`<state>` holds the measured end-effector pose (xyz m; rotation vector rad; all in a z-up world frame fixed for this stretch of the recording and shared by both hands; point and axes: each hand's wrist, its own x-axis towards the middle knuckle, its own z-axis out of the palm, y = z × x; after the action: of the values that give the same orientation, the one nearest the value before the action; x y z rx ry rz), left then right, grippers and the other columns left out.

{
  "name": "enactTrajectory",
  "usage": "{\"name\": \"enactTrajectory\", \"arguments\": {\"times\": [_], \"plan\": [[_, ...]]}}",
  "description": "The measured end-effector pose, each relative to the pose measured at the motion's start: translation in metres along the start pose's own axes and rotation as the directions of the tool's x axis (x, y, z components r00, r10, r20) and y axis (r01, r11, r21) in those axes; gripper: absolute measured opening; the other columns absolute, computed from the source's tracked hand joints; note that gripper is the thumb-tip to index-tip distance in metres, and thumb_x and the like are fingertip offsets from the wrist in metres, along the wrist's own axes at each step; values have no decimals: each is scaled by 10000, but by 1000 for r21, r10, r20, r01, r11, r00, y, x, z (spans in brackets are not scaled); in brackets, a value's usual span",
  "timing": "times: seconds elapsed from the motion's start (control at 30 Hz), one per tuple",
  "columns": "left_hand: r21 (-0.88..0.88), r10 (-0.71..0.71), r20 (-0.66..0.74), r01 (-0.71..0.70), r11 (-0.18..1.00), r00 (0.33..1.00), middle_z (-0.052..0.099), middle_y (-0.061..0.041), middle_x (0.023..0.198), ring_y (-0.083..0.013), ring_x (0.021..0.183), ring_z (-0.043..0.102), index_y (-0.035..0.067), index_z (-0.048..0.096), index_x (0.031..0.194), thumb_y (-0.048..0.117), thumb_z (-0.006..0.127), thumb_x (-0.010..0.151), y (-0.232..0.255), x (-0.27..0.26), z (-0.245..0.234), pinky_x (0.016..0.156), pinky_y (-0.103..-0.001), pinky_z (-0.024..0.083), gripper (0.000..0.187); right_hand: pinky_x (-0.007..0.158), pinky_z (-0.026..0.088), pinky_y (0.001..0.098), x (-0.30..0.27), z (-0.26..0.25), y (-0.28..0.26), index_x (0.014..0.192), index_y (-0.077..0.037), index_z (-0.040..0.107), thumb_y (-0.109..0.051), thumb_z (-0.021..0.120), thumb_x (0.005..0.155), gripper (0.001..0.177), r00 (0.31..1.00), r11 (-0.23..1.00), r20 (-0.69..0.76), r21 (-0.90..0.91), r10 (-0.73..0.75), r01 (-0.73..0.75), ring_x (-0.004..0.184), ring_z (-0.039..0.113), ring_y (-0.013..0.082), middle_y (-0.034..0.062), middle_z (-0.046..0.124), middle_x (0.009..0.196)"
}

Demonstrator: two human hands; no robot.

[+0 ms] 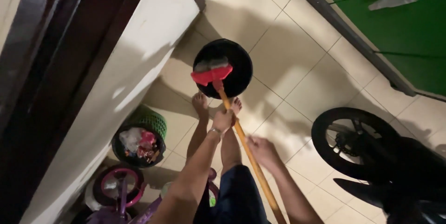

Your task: Mopping a tiled floor in a garage area around parked motorcycles and bicycles.

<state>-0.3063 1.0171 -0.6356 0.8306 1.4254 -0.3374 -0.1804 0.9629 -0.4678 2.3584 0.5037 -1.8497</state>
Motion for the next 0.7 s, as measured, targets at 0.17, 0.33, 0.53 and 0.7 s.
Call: {"name": "enactTrajectory", "arguments": {"times": [0.17,0.33,0.53,0.7], "plan": [[-71,6,-5,-6,997,1000,633,-15,547,-162,653,648,169,641,608,485,461,931,-9,-16,-21,708,-296,481,487,773,519,399,95,11,-57,1324,-86,543,-623,431,916,684,997,945,42,323,-66,49,938,616,252,156,626,1095],[-478,6,-110,-58,877,994,509,-69,466,-154,384,532,55,594,643,257,593,909,16,-57,-14,381,-219,372,334,546,495,276,131,45,-116,1107,6,617,-417,640,850,495,984,856,159,517,-76,-18,712,602,175,69,602,824],[-555,127,164,-15,832,978,553,-106,568,-146,420,577,7,583,747,203,527,934,54,-147,-44,370,-192,390,276,707,368,320,123,39,-78,998,-45,578,-353,604,845,345,979,942,200,334,-32,-37,524,599,191,53,577,598],[-305,182,541,-10,952,821,705,-157,727,-105,517,598,12,727,945,372,688,832,59,-139,-84,487,-165,388,379,304,407,303,109,30,-53,591,-45,546,-347,620,845,402,968,854,191,519,-165,44,276,462,230,109,434,377]]}}
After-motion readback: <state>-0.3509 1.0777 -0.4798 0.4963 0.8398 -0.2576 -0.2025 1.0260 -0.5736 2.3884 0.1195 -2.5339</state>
